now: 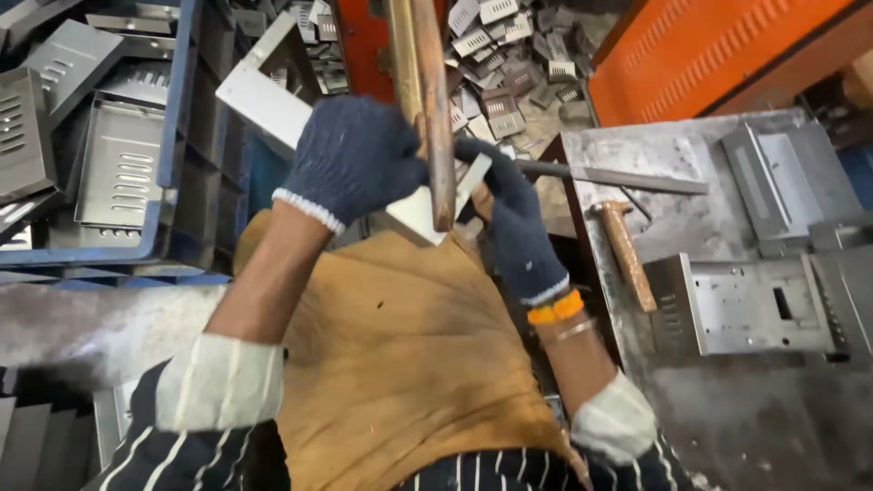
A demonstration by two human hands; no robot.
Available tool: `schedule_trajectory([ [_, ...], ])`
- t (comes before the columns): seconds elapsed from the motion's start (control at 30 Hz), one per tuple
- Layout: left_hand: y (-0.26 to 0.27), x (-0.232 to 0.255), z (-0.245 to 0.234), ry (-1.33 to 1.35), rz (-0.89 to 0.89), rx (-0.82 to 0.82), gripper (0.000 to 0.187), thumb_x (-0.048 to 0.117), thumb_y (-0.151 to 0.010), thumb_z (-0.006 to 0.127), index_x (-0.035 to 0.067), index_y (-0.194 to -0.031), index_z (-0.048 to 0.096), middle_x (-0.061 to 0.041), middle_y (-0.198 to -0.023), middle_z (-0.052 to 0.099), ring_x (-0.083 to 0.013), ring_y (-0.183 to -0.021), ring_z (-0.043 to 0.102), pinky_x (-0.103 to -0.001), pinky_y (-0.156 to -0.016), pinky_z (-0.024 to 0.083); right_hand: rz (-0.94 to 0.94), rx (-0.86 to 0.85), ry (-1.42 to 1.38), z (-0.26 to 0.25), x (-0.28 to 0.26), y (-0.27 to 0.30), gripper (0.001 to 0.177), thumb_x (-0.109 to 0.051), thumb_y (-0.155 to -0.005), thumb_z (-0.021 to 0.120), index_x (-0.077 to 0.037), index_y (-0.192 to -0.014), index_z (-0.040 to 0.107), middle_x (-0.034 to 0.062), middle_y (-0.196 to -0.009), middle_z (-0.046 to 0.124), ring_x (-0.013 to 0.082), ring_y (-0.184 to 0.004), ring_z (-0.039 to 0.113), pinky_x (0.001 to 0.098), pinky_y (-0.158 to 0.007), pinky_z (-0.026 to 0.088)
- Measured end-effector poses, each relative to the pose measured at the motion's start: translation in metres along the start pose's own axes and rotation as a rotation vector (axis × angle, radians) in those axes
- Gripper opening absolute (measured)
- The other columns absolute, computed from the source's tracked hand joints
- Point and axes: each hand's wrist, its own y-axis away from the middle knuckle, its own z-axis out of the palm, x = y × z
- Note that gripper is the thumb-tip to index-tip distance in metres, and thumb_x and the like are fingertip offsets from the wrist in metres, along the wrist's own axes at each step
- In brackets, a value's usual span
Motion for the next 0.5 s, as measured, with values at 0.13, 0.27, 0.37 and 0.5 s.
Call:
schedule_trajectory([
  [0.13,-0.014,-0.012,0.014,-0.006,-0.035,0.054,0.026,0.035,-0.072,0.073,0.009,-0.069,0.077,-0.018,-0.058,0.062,-0.0367,-0.05,0.061,-0.046,-0.056,0.051,-0.018,-0.108,-0.126,-0.024,0.014,-0.007,0.05,-0.025,-0.104,0.066,-0.002,-0.147,0.054,0.0071,-0.128,0.064,0.0121,-0.102,0.06,0.0271,-0.085,0.05],
  [0.27,0.004,0.003,0.006,0.024,0.047,0.181,0.025,0.033,-0.075,0.074,0.01,-0.068,0.078,-0.018,-0.058,0.062,-0.0368,-0.052,0.062,-0.047,-0.056,0.051,-0.055,-0.024,0.06,-0.011,0.0,0.007,0.054,-0.026,-0.105,0.065,-0.002,-0.151,0.051,0.008,-0.14,0.061,0.0111,-0.105,0.058,0.0276,-0.09,0.052],
  [0.37,0.032,0.025,-0.005,0.038,-0.061,0.058,0.028,0.033,-0.074,0.075,0.007,-0.062,0.075,-0.017,-0.055,0.062,-0.0354,-0.049,0.061,-0.047,-0.055,0.049,-0.115,-0.146,-0.07,-0.009,0.015,0.023,0.085,-0.032,-0.097,0.083,-0.002,-0.161,0.036,0.0098,-0.153,0.051,0.0168,-0.131,0.055,0.0325,-0.11,0.047],
  [0.5,0.084,0.067,0.018,0.131,-0.28,0.117,0.034,0.034,-0.081,0.072,0.006,-0.061,0.072,-0.019,-0.057,0.06,-0.0366,-0.05,0.06,-0.047,-0.054,0.047,-0.208,-0.151,0.202,-0.012,0.037,0.066,0.093,-0.045,-0.098,0.073,0.0,-0.164,0.027,0.0153,-0.161,0.046,0.0227,-0.151,0.044,0.037,-0.128,0.035],
])
